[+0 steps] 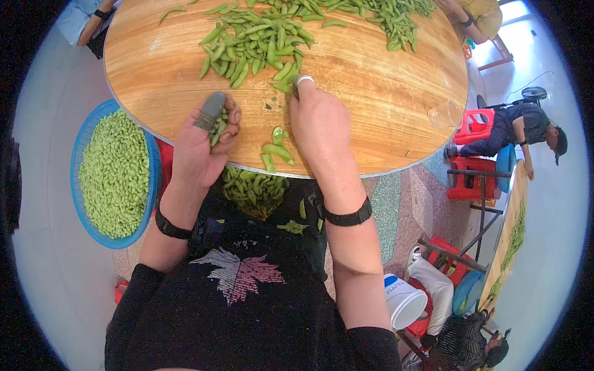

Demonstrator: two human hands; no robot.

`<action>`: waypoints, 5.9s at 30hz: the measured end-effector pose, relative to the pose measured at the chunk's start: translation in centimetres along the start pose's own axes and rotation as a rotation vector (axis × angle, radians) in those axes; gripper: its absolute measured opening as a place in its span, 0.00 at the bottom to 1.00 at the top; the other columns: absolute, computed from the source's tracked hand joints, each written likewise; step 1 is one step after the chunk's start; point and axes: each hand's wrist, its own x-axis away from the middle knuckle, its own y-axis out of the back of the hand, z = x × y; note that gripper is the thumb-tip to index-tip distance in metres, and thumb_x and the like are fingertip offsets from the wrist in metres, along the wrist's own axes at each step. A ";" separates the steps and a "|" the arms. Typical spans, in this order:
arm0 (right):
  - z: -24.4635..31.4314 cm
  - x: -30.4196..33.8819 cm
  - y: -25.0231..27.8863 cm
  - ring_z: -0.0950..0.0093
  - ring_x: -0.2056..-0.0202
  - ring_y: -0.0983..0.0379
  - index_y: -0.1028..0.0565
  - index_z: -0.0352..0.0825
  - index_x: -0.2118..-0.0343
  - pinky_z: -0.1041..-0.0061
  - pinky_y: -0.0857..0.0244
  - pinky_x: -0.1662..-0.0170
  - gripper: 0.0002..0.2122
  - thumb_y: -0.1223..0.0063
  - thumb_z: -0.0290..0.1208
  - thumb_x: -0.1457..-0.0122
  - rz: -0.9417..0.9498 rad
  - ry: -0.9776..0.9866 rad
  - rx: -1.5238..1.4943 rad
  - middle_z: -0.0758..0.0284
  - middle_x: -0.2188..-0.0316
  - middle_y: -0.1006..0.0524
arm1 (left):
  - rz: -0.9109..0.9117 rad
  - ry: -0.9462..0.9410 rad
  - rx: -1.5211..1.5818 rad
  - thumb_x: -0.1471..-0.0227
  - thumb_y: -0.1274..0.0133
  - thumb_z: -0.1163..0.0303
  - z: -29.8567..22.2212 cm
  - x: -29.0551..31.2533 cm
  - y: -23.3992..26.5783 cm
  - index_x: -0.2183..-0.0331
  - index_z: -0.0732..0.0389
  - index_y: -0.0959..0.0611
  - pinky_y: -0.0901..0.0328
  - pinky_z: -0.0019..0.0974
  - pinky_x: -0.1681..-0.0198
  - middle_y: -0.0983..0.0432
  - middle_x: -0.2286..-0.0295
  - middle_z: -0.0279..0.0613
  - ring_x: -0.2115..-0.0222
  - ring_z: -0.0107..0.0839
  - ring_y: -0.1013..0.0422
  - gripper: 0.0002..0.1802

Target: Manually shelling green beans (edamame) from their pods into a blue plastic bowl.

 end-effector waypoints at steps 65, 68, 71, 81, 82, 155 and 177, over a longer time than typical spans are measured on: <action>-1.0 -3.0 1.2 0.60 0.77 0.27 0.28 0.29 0.71 0.65 0.35 0.73 0.12 0.55 0.35 0.43 -0.009 0.016 0.117 0.55 0.82 0.27 | 0.121 0.135 -0.189 0.52 0.55 0.81 1.2 -0.6 -0.7 0.61 0.64 0.21 0.49 0.17 0.83 0.28 0.74 0.31 0.79 0.15 0.38 0.14; -1.7 -5.3 -0.1 0.52 0.72 0.29 0.28 0.29 0.72 0.58 0.36 0.68 0.12 0.54 0.36 0.46 0.038 0.074 0.198 0.49 0.78 0.27 | 0.155 0.165 -0.359 0.50 0.54 0.79 1.7 -0.3 -0.9 0.61 0.65 0.22 0.45 0.19 0.79 0.27 0.73 0.33 0.76 0.18 0.35 0.12; -3.1 -5.9 -0.2 0.53 0.73 0.28 0.28 0.29 0.74 0.60 0.35 0.69 0.11 0.53 0.35 0.48 -0.004 0.094 0.219 0.50 0.79 0.27 | 0.246 -0.031 -0.846 0.51 0.51 0.76 1.8 -0.3 -0.9 0.61 0.64 0.21 0.39 0.25 0.71 0.27 0.74 0.34 0.74 0.23 0.33 0.13; 0.4 -0.1 7.0 0.73 0.85 0.40 0.30 0.28 0.79 0.71 0.45 0.79 0.11 0.47 0.33 0.51 0.503 0.076 -0.224 0.59 0.89 0.36 | 0.332 -0.551 -1.317 0.53 0.48 0.71 1.5 -0.7 -1.6 0.64 0.64 0.21 0.37 0.31 0.70 0.26 0.74 0.40 0.73 0.28 0.30 0.12; 0.8 0.5 7.2 0.81 0.84 0.42 0.29 0.29 0.77 0.78 0.47 0.80 0.09 0.49 0.30 0.47 0.429 0.177 -0.150 0.67 0.88 0.37 | 0.407 -0.651 -1.326 0.52 0.47 0.71 1.7 -0.8 -1.6 0.65 0.64 0.21 0.37 0.30 0.72 0.26 0.74 0.39 0.75 0.26 0.30 0.11; -2.4 -0.3 3.1 0.80 0.82 0.35 0.26 0.31 0.67 0.78 0.41 0.78 0.07 0.49 0.29 0.46 0.473 -0.178 -0.598 0.72 0.85 0.31 | 0.086 -0.255 -0.916 0.52 0.48 0.74 -0.6 0.5 -1.4 0.61 0.62 0.22 0.38 0.24 0.73 0.28 0.74 0.32 0.76 0.20 0.33 0.13; 0.3 6.0 3.5 0.89 0.84 0.47 0.30 0.35 0.70 0.88 0.54 0.82 0.08 0.62 0.29 0.38 0.516 -0.357 -1.221 0.77 0.84 0.37 | 0.169 -0.084 -0.514 0.53 0.50 0.78 3.2 1.2 -1.8 0.68 0.63 0.22 0.44 0.20 0.75 0.28 0.74 0.30 0.76 0.14 0.37 0.07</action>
